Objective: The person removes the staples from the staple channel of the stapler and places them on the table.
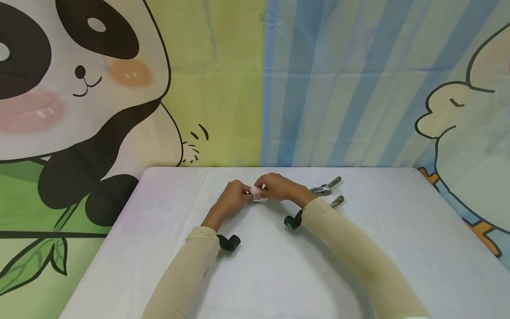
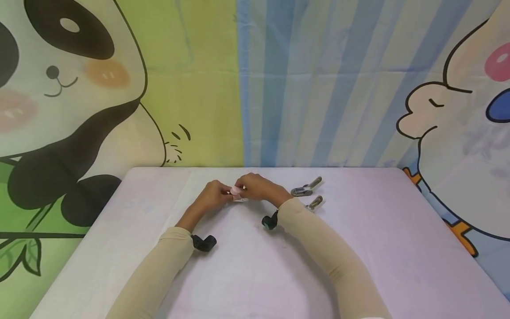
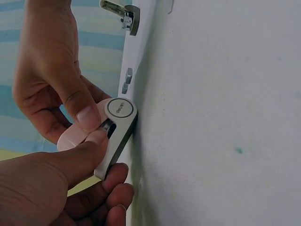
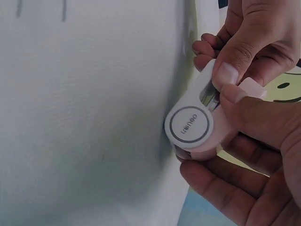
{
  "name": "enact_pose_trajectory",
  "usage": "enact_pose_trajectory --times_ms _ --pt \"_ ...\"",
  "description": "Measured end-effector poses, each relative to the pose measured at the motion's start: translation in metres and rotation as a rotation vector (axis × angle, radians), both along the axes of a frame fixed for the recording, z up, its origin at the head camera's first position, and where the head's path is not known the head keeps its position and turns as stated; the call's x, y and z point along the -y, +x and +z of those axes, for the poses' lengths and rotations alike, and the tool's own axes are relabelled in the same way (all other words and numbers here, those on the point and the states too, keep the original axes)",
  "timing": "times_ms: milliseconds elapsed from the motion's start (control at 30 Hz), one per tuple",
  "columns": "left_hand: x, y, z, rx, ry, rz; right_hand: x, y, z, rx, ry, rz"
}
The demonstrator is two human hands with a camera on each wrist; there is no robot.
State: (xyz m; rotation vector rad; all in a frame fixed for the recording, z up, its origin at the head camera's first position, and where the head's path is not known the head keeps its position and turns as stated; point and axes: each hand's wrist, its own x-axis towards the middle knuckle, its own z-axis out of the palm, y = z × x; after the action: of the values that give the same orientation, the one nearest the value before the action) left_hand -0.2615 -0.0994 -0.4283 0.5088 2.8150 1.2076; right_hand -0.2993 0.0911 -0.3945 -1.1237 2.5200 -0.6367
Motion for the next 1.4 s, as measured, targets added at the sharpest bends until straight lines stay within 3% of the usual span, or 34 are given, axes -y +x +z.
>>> enact_pose_trajectory --times_ms 333,467,633,900,1200,1400 --pt "-0.004 0.010 0.006 0.106 0.051 -0.197 -0.011 0.032 0.026 0.032 0.097 0.008" --pt "-0.009 0.022 0.010 0.129 0.104 -0.258 -0.027 0.054 0.031 0.004 0.053 0.012" --pt "-0.013 0.041 0.016 0.151 0.151 -0.312 -0.044 0.078 0.027 -0.070 -0.023 0.082" --pt "-0.021 0.056 0.011 0.186 0.098 -0.359 -0.051 0.103 0.011 -0.199 -0.007 0.143" --pt "-0.028 0.058 0.004 0.124 -0.104 -0.419 -0.044 0.110 -0.004 -0.301 -0.023 0.220" --pt "-0.030 0.058 0.006 0.145 -0.142 -0.408 -0.041 0.112 -0.004 -0.361 -0.039 0.235"
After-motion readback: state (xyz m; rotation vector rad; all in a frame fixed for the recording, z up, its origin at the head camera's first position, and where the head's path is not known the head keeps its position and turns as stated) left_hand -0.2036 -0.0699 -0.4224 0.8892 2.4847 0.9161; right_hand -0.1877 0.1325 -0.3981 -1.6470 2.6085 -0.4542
